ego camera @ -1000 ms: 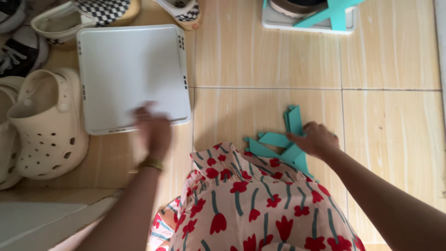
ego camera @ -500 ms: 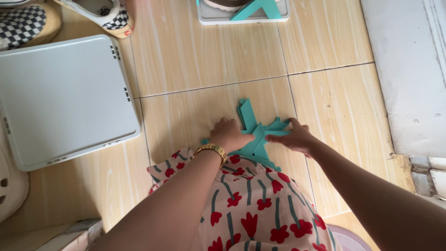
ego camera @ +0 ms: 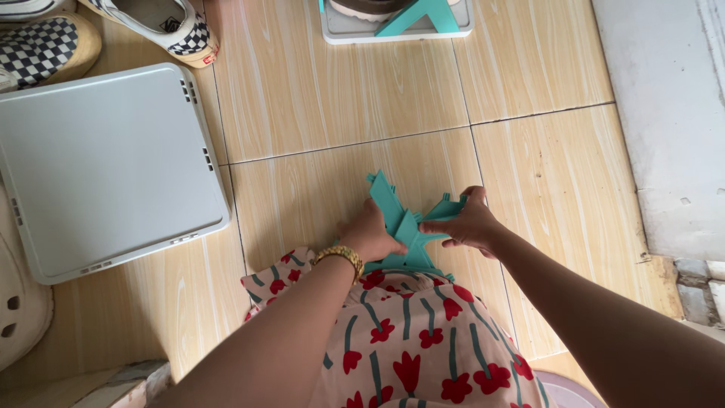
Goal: The person assembles a multi-tier shoe rack by hand, connecting teal cross-brace supports to white trays and stacking them vertically. They remove and reposition several pairs of shoes from the floor to make space and then place some shoes onto the completed rack.
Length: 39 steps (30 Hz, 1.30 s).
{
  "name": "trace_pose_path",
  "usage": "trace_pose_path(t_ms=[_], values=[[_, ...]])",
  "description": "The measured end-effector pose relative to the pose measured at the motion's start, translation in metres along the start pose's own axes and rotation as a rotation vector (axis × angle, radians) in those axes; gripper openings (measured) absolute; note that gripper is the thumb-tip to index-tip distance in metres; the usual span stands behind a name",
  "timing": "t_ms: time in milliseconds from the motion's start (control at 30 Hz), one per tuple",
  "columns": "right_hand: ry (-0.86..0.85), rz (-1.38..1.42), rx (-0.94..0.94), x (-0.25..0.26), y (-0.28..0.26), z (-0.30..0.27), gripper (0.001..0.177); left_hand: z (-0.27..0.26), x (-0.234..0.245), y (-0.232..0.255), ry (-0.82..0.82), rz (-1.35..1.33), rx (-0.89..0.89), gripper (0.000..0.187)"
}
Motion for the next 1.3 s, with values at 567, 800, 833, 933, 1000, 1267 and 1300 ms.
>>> trace_pose_path(t_ms=[567,800,833,933,1000,1267,1300], values=[[-0.157,0.190,0.479,-0.084,-0.234,-0.067,0.076,-0.045,0.183,-0.259,0.852,-1.065,0.028,0.049],[-0.348,-0.087,0.509,-0.146,-0.183,-0.086,0.063,-0.121,0.154,-0.343,0.753,-1.401,0.568,0.060],[-0.360,-0.115,0.499,-0.150,-0.175,-0.083,0.061,-0.126,0.149,-0.342,0.701,-1.370,0.667,0.062],[-0.369,-0.152,0.442,-0.156,-0.158,-0.075,0.058,-0.137,0.146,-0.339,0.585,-1.277,0.824,0.071],[-0.353,-0.154,0.405,-0.156,-0.152,-0.070,0.057,-0.136,0.144,-0.337,0.573,-1.228,0.764,0.073],[-0.347,-0.152,0.292,-0.160,-0.137,-0.054,0.054,-0.154,0.101,-0.421,1.022,-0.626,1.057,0.060],[-0.354,-0.152,0.280,-0.160,-0.134,-0.054,0.054,-0.156,0.086,-0.431,0.966,-0.603,1.108,0.059]])
Point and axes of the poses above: each hand's wrist, its own z-axis towards the middle knuckle, its own x-axis out of the back of the hand, y = z × x, the point moved 2 cm from there along z, towards the middle knuckle, and after that the axes turned 15 degrees about z, right-handed, at the moved point
